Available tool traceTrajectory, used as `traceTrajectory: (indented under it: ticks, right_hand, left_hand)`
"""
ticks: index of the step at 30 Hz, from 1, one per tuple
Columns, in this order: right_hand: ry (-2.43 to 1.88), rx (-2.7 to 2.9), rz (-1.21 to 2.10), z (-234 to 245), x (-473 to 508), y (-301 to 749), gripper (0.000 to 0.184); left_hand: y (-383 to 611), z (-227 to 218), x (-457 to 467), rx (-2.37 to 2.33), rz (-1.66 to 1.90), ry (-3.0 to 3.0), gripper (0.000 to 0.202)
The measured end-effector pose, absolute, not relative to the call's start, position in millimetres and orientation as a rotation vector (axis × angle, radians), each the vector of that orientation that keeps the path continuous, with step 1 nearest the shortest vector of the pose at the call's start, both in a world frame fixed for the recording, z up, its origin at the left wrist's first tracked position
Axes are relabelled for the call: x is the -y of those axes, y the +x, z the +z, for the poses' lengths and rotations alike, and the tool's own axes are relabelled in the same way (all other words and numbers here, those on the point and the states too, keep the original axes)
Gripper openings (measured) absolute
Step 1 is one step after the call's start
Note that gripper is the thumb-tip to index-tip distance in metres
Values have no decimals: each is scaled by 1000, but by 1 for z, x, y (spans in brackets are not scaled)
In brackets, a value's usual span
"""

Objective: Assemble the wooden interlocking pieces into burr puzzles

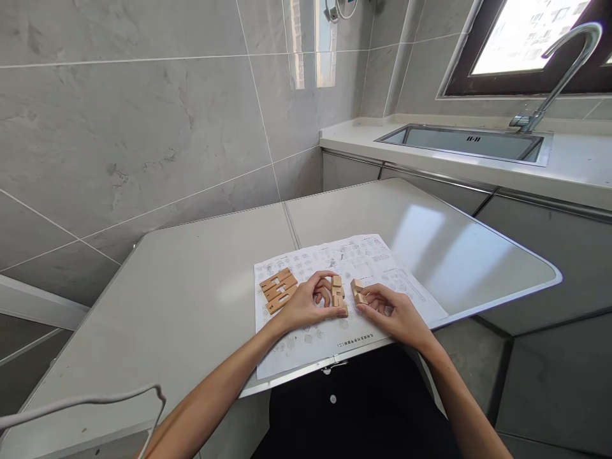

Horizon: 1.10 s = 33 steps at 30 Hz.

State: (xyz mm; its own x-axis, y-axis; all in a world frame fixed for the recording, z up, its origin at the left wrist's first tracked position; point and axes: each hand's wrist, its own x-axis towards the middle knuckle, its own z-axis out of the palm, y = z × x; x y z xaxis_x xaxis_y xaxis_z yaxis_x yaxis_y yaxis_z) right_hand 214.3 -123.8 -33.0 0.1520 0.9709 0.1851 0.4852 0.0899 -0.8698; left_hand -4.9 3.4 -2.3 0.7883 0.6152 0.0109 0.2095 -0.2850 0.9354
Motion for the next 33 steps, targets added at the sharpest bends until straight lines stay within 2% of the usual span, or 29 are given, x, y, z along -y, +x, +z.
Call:
traceTrajectory:
  ticks: [9, 15, 22, 25, 33]
  right_hand:
    - [-1484, 1403, 747, -35, 126, 217, 28]
    - [-1401, 1307, 807, -33, 124, 221, 34]
    - [-1204, 1182, 1025, -28, 117, 210, 42]
    - [-1182, 1177, 1083, -29, 115, 204, 38]
    - [-1303, 1285, 967, -41, 115, 203, 38]
  left_hand:
    - [-4, 2, -2, -638, 432, 1842, 79]
    - [-5, 0, -2, -640, 432, 1845, 79]
    - [-4, 0, -2, -631, 447, 1829, 82]
    - [-4, 0, -2, -619, 454, 1828, 80]
    - [-6, 1, -1, -500, 429, 1867, 74]
